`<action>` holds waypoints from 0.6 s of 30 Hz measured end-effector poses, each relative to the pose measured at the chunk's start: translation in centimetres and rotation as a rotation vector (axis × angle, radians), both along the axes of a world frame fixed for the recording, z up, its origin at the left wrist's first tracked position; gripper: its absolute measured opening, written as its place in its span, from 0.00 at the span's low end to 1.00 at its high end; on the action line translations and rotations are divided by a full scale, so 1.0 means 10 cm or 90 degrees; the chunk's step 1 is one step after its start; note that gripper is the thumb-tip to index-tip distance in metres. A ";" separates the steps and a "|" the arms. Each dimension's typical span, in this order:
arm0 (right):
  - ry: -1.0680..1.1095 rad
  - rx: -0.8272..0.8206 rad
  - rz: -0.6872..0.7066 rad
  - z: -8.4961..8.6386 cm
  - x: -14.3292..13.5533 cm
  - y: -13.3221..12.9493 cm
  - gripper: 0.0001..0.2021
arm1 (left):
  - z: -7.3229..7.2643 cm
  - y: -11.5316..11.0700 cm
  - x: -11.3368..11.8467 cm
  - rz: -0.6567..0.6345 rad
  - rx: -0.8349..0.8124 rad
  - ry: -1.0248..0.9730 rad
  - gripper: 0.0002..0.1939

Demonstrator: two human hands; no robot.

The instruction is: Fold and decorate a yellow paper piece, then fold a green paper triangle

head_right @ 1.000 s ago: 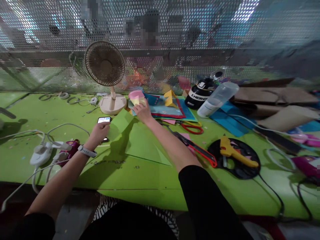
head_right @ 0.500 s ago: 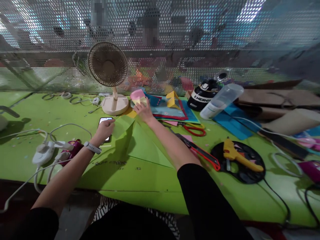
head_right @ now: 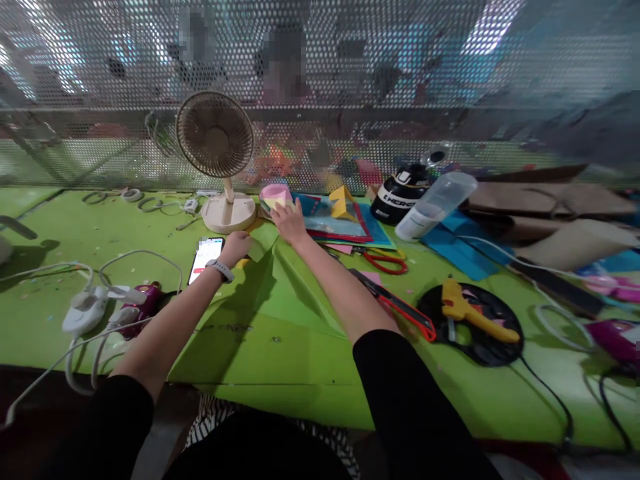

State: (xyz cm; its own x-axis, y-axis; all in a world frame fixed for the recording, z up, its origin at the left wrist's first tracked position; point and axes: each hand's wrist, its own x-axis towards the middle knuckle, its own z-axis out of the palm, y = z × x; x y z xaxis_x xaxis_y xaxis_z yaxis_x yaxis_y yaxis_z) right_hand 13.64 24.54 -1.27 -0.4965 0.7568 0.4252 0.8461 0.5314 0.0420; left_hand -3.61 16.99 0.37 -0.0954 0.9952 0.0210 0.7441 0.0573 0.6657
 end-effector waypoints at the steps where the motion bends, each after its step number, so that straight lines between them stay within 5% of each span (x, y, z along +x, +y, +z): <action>1: 0.001 -0.015 0.016 0.00 -0.01 -0.01 0.25 | -0.02 0.05 0.02 0.001 0.006 0.003 0.12; 5: -0.006 -0.106 0.144 -0.06 -0.03 -0.10 0.28 | -0.04 0.11 0.08 -0.008 0.030 0.004 0.27; 9: 0.156 -0.168 0.229 -0.07 0.13 -0.36 0.29 | 0.01 -0.11 0.11 -0.011 0.133 0.152 0.35; 13: 0.332 -0.234 0.181 0.04 0.58 -0.92 0.25 | 0.07 -0.51 0.09 -0.108 0.222 0.292 0.34; 18: 0.179 -0.376 0.164 0.03 0.95 -1.80 0.36 | 0.03 -0.82 0.05 -0.222 0.211 0.229 0.22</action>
State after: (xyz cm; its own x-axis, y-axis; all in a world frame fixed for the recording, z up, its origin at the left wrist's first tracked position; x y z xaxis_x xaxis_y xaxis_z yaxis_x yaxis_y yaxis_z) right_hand 23.11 6.53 -0.94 -0.6222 0.7740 0.1179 0.6269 0.5827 -0.5171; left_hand -3.14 8.77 0.66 0.3058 0.9015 0.3062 0.8636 -0.3980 0.3096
